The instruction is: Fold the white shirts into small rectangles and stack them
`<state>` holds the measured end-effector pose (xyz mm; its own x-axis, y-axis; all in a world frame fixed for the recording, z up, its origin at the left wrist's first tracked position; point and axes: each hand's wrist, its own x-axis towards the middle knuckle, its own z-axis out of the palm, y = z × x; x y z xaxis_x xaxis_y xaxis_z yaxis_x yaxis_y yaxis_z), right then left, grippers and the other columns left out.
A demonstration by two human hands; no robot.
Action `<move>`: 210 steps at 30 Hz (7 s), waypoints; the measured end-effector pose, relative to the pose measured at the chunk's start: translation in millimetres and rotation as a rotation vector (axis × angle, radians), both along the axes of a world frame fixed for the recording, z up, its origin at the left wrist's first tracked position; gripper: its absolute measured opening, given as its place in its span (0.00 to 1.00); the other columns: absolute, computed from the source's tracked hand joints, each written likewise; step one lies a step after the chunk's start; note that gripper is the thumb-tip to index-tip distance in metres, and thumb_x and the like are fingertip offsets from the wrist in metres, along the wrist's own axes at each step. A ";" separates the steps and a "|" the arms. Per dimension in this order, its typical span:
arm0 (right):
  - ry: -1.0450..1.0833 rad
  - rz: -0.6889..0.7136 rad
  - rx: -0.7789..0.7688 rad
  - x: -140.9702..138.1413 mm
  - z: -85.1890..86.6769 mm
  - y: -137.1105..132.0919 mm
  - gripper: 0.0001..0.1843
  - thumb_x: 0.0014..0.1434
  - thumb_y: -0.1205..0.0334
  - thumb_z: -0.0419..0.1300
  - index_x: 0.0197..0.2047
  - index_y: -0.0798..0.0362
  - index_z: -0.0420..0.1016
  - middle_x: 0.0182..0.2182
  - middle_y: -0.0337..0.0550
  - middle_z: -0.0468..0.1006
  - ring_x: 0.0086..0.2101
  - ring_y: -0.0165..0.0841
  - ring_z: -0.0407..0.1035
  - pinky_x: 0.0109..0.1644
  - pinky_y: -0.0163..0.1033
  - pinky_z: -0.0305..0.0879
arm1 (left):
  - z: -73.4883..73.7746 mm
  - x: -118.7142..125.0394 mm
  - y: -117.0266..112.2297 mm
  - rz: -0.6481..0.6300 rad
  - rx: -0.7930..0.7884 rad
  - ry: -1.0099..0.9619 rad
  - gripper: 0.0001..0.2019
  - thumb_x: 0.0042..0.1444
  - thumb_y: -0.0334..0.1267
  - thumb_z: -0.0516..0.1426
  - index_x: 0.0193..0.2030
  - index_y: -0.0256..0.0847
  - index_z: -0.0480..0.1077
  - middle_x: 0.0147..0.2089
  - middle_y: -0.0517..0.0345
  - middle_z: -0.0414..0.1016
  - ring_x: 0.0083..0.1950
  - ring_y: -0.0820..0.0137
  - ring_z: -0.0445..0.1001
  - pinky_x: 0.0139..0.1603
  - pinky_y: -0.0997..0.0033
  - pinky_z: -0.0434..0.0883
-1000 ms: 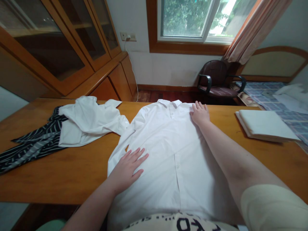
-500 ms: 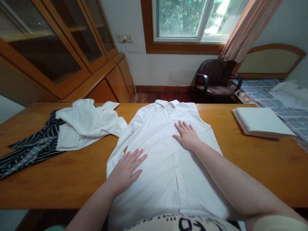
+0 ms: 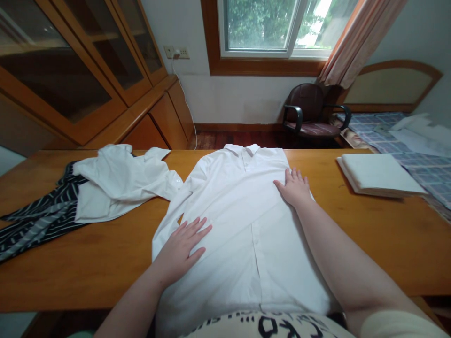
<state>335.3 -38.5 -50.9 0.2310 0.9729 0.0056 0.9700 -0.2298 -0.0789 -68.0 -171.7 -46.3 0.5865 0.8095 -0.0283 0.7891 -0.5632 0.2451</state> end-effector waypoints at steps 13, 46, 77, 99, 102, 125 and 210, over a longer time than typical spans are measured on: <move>0.272 0.707 0.020 -51.8 11.5 -25.3 0.33 0.65 0.44 0.46 0.67 0.53 0.57 0.66 0.51 0.55 0.66 0.41 0.48 0.67 0.53 0.42 | 12.2 -2.8 2.5 0.291 0.129 -0.117 0.19 0.62 0.45 0.47 0.52 0.43 0.72 0.61 0.51 0.69 0.63 0.62 0.65 0.63 0.59 0.62; 0.359 0.677 0.042 -46.6 10.0 -20.3 0.30 0.65 0.44 0.48 0.63 0.51 0.64 0.64 0.48 0.60 0.64 0.39 0.52 0.67 0.51 0.43 | 58.7 95.5 54.8 -0.309 0.282 -0.119 0.20 0.60 0.35 0.53 0.59 0.47 0.66 0.62 0.51 0.67 0.60 0.65 0.67 0.64 0.56 0.60; 0.824 0.798 -0.121 -67.5 25.9 -44.1 0.28 0.49 0.56 0.67 0.54 0.49 0.73 0.35 0.43 0.75 0.36 0.36 0.69 0.45 0.42 0.65 | 22.2 59.5 96.0 0.437 0.107 -0.252 0.17 0.53 0.39 0.55 0.49 0.37 0.70 0.49 0.47 0.73 0.53 0.58 0.70 0.56 0.59 0.66; 1.495 0.071 -0.055 -40.4 30.0 -24.4 0.23 0.52 0.38 0.55 0.28 0.52 0.71 0.22 0.39 0.71 0.24 0.33 0.64 0.29 0.38 0.61 | 26.6 20.8 113.9 0.765 0.160 -0.211 0.16 0.56 0.30 0.45 0.42 0.39 0.74 0.46 0.48 0.74 0.51 0.59 0.71 0.54 0.61 0.66; 1.419 0.156 -0.020 -44.6 28.5 -27.3 0.22 0.47 0.41 0.62 0.21 0.51 0.65 0.17 0.33 0.62 0.21 0.27 0.55 0.25 0.34 0.52 | 25.1 26.1 113.9 0.625 0.248 -0.217 0.17 0.59 0.37 0.47 0.48 0.37 0.73 0.50 0.47 0.75 0.55 0.59 0.69 0.59 0.60 0.62; 1.440 0.139 -0.002 -46.2 23.8 -26.2 0.16 0.50 0.47 0.61 0.29 0.52 0.72 0.26 0.36 0.71 0.29 0.31 0.63 0.34 0.36 0.59 | 46.7 64.4 175.7 0.711 -0.038 0.041 0.23 0.56 0.51 0.52 0.51 0.38 0.71 0.50 0.42 0.74 0.51 0.53 0.73 0.49 0.60 0.68; 1.347 0.053 0.135 -42.7 8.8 -22.4 0.20 0.53 0.45 0.61 0.41 0.51 0.73 0.22 0.34 0.67 0.20 0.27 0.58 0.22 0.34 0.52 | 12.0 15.8 257.4 0.902 0.060 -0.167 0.14 0.55 0.37 0.55 0.49 0.43 0.70 0.48 0.47 0.75 0.49 0.57 0.73 0.48 0.60 0.68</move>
<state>292.7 -60.9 -42.1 0.0955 0.9906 -0.0976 0.1294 -0.1096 -0.9855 -52.2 85.8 -34.4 -0.2757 0.9596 0.0569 0.8925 0.2335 0.3860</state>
